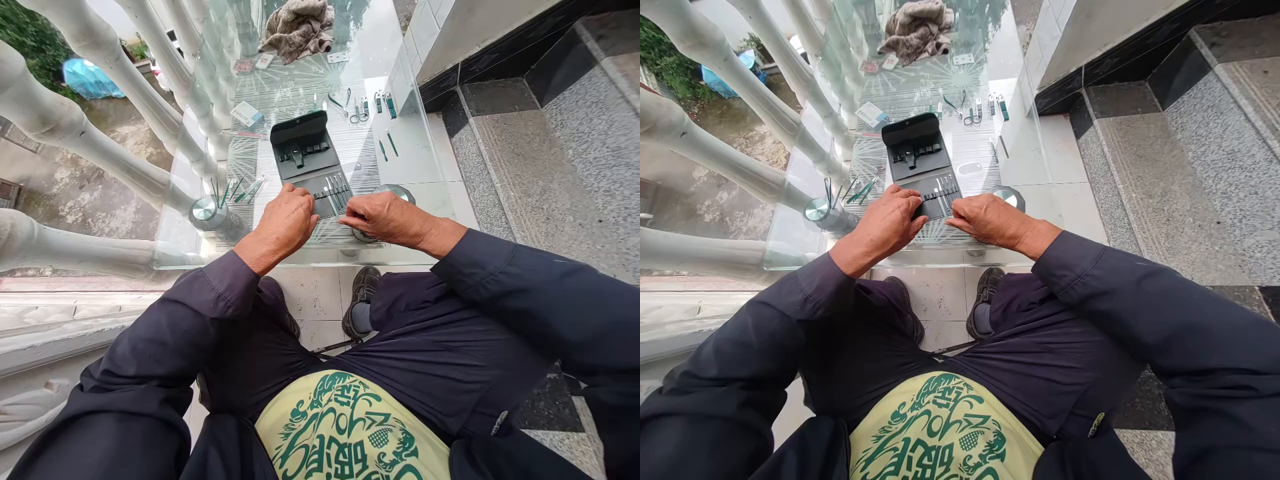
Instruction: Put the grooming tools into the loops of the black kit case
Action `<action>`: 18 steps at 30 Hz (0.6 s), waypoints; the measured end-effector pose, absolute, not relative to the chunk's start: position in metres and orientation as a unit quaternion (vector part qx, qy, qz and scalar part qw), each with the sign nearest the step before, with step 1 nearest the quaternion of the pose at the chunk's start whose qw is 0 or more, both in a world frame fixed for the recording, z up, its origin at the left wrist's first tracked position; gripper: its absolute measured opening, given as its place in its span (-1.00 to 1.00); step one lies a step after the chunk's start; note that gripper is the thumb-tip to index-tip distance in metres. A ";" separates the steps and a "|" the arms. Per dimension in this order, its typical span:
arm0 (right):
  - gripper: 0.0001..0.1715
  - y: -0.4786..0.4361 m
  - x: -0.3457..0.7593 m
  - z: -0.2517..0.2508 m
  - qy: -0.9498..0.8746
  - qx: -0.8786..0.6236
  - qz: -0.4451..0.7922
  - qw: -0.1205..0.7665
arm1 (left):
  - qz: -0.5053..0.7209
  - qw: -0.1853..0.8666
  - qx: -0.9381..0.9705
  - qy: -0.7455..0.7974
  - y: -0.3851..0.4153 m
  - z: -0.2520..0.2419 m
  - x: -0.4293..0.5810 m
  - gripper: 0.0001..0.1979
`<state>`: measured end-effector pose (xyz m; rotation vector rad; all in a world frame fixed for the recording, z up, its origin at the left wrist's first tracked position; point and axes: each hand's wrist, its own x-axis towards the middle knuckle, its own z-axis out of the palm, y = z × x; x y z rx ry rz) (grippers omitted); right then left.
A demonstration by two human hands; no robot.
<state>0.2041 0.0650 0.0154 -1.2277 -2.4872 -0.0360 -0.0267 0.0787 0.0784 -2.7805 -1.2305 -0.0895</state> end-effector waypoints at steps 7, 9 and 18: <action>-0.64 0.070 0.200 0.015 -0.869 -0.450 -0.030 0.202 | -0.026 0.060 -0.913 -0.402 0.078 0.078 -0.027 -0.85; -0.65 0.071 0.199 0.016 -0.866 -0.455 -0.025 0.205 | -0.025 0.064 -0.914 -0.401 0.078 0.078 -0.027 -0.84; -0.63 0.075 0.195 0.018 -0.848 -0.490 0.003 0.201 | -0.035 0.053 -0.912 -0.405 0.079 0.076 -0.028 -0.84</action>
